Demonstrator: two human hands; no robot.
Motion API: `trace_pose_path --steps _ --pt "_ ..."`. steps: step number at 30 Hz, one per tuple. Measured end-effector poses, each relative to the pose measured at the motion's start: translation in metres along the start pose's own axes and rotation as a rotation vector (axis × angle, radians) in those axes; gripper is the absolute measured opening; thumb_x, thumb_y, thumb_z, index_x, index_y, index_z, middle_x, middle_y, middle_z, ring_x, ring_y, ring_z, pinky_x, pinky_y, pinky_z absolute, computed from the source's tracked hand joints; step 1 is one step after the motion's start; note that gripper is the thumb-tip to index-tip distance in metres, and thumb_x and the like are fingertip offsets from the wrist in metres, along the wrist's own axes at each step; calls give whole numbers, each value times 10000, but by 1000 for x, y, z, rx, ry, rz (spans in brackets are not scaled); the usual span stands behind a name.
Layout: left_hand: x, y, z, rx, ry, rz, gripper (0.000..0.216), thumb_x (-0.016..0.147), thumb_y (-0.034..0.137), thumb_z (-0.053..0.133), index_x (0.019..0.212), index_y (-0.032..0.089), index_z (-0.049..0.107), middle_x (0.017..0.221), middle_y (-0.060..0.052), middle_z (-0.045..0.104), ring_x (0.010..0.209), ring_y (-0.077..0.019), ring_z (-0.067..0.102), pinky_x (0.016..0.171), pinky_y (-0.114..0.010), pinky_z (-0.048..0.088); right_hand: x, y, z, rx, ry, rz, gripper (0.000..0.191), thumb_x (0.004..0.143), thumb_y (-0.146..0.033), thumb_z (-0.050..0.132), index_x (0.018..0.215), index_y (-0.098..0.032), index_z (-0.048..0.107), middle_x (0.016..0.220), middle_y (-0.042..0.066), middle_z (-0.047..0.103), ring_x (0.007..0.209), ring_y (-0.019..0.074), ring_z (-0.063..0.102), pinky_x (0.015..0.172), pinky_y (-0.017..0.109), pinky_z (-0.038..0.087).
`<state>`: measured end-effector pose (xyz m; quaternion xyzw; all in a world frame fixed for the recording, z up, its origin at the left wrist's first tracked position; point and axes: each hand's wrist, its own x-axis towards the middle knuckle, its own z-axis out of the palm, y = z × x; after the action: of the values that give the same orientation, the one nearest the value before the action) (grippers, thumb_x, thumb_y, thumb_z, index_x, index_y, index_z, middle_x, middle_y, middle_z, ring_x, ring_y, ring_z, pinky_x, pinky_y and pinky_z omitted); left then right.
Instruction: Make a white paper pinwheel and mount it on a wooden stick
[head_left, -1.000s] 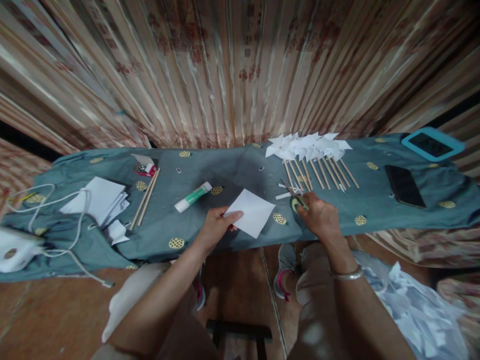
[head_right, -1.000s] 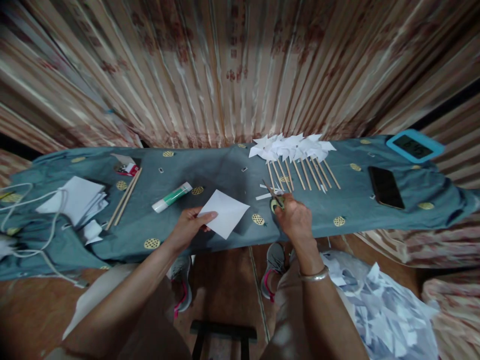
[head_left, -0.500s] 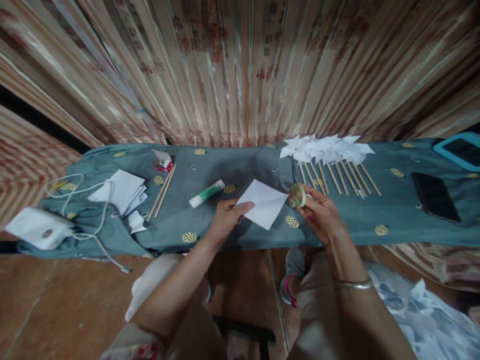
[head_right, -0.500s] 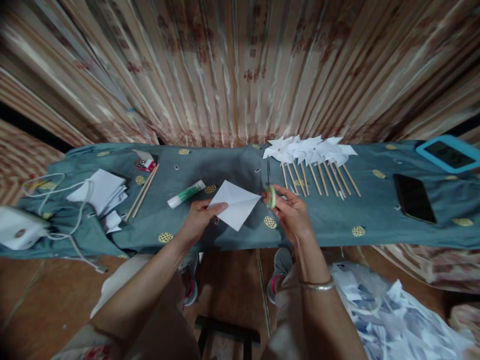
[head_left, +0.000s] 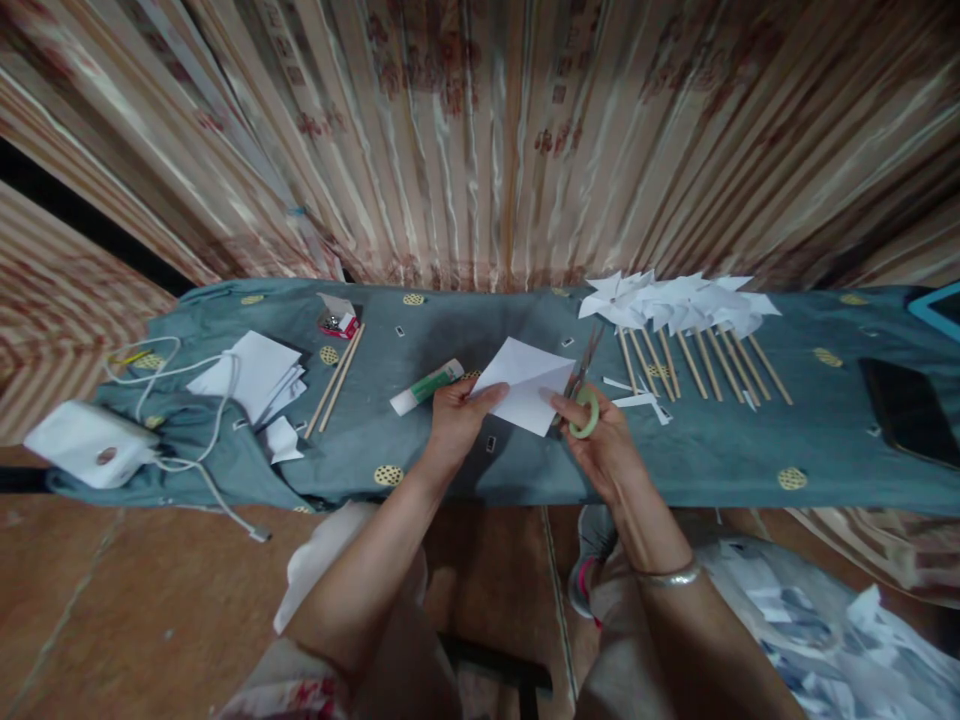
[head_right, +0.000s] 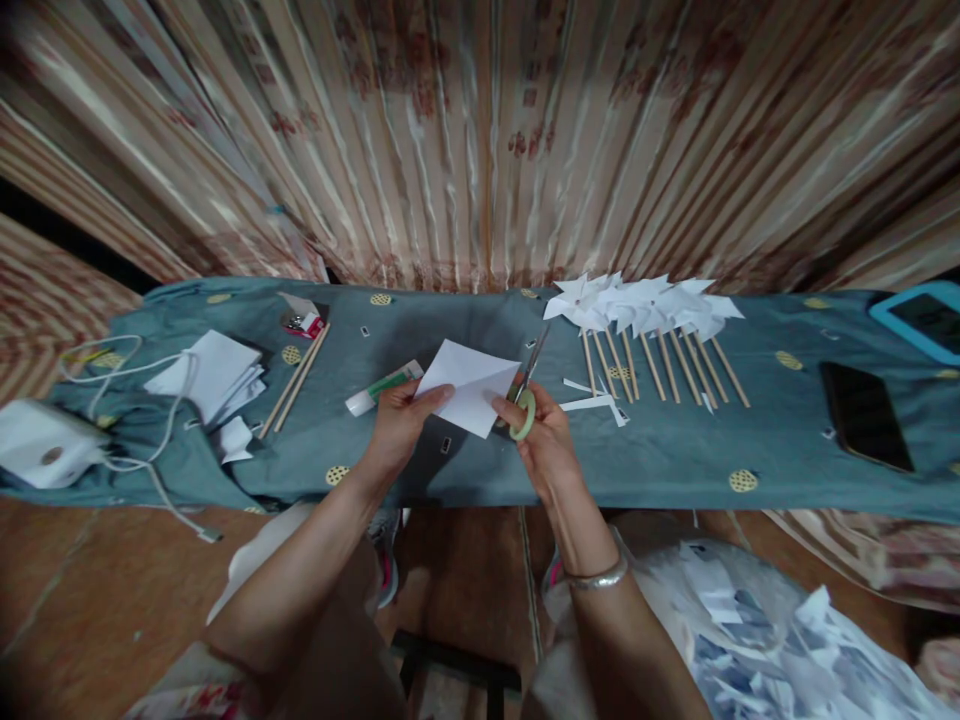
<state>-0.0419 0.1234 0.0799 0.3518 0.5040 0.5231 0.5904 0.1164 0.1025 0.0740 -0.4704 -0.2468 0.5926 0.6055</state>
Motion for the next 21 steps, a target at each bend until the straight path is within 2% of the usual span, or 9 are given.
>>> trace_pose_path --steps 2,5,8,11,14,17,21 --pt "1 -3 -1 10 -6 10 246 575 312 803 719 123 740 631 2 656 590 -122 535 596 -251 405 2 3 -1 4 2 26 399 543 -206 869 900 -238 693 890 -42 754 828 157 698 887 319 559" --pt "4 -8 0 -12 -16 22 241 597 330 806 676 120 719 605 3 631 574 -109 511 563 -235 375 5 4 -2 36 5 47 341 549 -156 849 844 -221 692 838 -48 748 770 131 689 839 272 561" --pt "7 -15 4 -88 -28 14 281 596 370 818 667 119 711 607 -5 626 566 -103 506 536 -227 366 8 2 0 59 35 54 295 551 -144 843 804 -209 707 826 -49 750 740 103 679 783 221 553" --pt "9 -21 9 -133 -27 -20 329 578 411 831 623 117 690 575 -11 612 539 -101 504 511 -226 373 10 2 2 40 14 61 271 561 -165 847 792 -214 714 834 -39 753 733 112 673 742 234 551" --pt "12 -21 10 -136 8 -30 357 591 431 825 563 122 648 532 -5 588 501 -90 493 483 -218 375 11 4 2 -17 -10 53 299 562 -226 871 821 -223 722 786 -42 741 676 104 644 673 226 528" --pt "18 -16 7 -167 54 -19 330 598 408 828 634 120 671 589 -11 634 521 -91 535 479 -200 403 6 7 0 -132 -47 66 326 594 -382 871 835 -218 723 639 -47 690 561 79 581 558 201 461" --pt "26 -7 0 -220 111 -19 344 585 404 838 725 128 688 679 -23 687 572 -119 602 479 -206 457 -8 12 -2 -316 -168 142 401 689 -569 765 802 -189 706 708 29 722 574 110 604 495 216 424"
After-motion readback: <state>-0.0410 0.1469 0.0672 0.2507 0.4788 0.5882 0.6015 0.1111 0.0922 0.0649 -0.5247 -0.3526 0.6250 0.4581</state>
